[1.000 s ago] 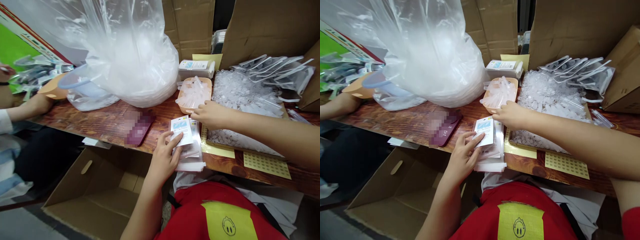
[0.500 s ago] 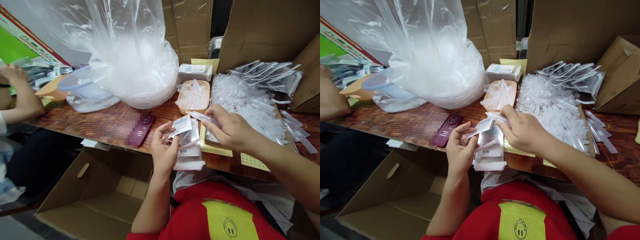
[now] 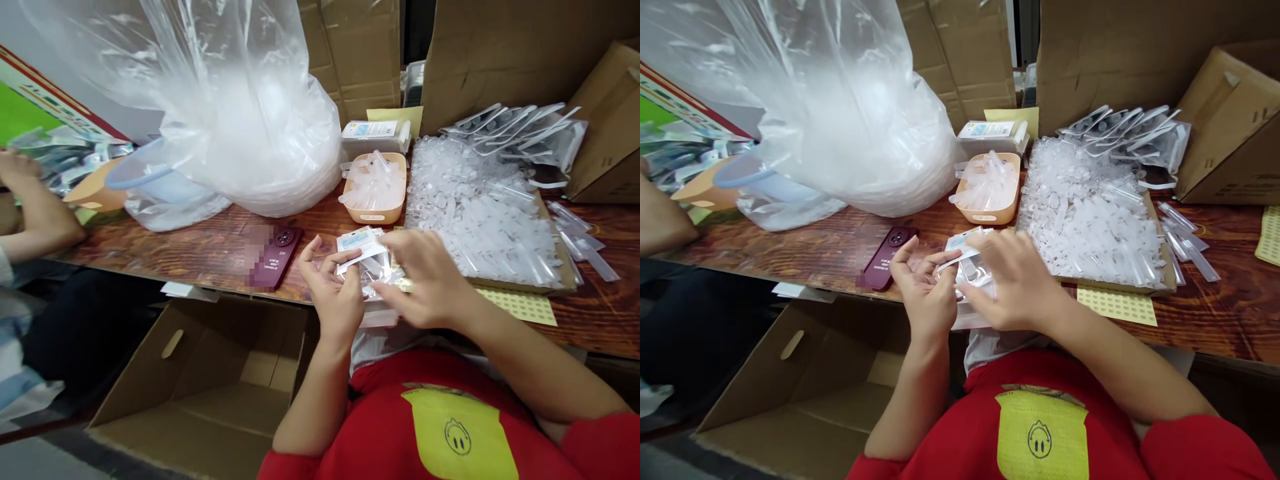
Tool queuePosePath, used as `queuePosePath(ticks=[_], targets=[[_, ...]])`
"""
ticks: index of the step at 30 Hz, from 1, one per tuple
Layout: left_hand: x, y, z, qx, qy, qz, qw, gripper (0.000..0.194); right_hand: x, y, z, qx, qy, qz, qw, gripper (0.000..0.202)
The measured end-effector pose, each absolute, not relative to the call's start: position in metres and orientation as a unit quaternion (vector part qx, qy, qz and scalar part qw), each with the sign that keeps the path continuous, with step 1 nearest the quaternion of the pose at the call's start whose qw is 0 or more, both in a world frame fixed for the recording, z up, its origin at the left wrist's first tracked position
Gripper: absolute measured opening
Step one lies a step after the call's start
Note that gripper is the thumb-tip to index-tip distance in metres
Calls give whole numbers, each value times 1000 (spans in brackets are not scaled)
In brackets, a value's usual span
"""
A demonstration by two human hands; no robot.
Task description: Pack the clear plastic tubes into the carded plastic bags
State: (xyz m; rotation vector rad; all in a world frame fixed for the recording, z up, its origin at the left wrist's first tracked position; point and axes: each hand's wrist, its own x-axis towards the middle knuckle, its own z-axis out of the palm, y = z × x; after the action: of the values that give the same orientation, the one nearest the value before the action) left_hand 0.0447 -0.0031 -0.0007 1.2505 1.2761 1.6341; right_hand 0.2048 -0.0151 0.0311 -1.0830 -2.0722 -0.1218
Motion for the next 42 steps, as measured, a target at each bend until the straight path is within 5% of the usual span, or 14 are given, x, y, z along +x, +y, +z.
queuePosePath(ticks=[3,9,15,20,24,28,31,34,42], targets=[[38,4,2,463,493,634,375,64,261,-25,43,-485,-772,25,410,32],[35,10,1,439,497,634,399,66,345,-52,32,-637,-728,-64,248,17],[38,13,-9,441,491,628,412,66,315,-61,11,-714,-685,-84,119,24],[36,13,-9,442,488,636,402,67,294,-39,-3,-714,-684,-113,93,16],[37,10,-5,428,509,629,402,68,304,-32,-10,-710,-684,-108,127,13],[38,9,-7,437,517,628,385,70,298,-48,9,-579,-717,-160,354,9],[39,7,-11,462,516,621,366,63,271,-63,37,-453,-746,-109,476,27],[40,4,-14,480,517,613,357,57,244,-64,56,-386,-801,-32,457,27],[49,-6,-17,457,459,630,428,58,205,-19,20,-365,-843,-122,375,18]])
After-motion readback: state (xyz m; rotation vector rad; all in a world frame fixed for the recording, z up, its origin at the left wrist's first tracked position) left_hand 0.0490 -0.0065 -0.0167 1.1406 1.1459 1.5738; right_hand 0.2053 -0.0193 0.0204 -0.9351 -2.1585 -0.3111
